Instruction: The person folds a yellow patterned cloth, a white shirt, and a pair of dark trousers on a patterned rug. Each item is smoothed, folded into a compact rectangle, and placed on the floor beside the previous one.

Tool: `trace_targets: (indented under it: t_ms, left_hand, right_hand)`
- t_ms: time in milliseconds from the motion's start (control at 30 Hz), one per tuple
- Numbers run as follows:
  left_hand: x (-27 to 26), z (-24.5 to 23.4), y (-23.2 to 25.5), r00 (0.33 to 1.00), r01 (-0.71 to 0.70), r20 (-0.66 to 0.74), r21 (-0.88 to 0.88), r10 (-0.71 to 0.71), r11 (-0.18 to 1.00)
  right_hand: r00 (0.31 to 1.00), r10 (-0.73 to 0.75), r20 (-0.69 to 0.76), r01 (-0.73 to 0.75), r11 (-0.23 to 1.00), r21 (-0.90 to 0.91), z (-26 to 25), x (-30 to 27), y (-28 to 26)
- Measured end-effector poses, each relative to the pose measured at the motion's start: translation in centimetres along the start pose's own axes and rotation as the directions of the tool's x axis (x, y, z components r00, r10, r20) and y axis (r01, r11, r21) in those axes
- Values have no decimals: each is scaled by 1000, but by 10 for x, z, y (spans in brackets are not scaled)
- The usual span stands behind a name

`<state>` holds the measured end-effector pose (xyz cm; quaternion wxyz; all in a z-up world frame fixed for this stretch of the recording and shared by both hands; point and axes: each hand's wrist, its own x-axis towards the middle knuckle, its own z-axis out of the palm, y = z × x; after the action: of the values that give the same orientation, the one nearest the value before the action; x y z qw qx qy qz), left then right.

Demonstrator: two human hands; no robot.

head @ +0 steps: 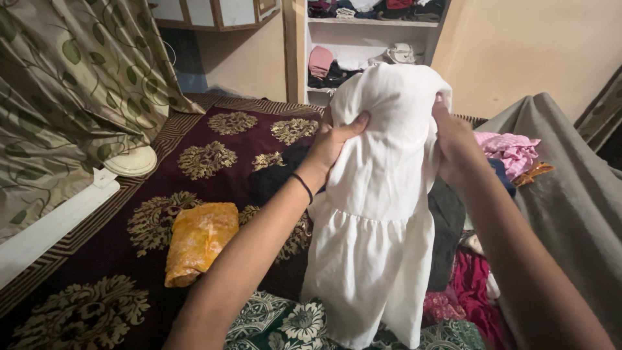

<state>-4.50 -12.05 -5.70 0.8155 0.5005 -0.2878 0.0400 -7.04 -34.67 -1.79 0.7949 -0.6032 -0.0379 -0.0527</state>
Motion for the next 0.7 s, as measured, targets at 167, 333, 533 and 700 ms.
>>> trace_targets:
  t_ms: [167,333,533,700]
  left_hand:
    - [4,3,-7,997,-71,23,-1,71,998]
    - [9,7,-8,992,-116,60,15,115,993]
    - [23,9,-6,979,-194,100,208,177,959]
    - [49,1,-9,987,-82,160,412,17,908]
  right_hand:
    - [960,-2,281,-60,976,210,11,-14,-3]
    - [890,-174,421,140,984,113,-2,-19,-5]
    - [848,-216,483,206,976,75,-14,-15,-3]
    - [878,-234,417,221,972,82,-13,-1,-3]
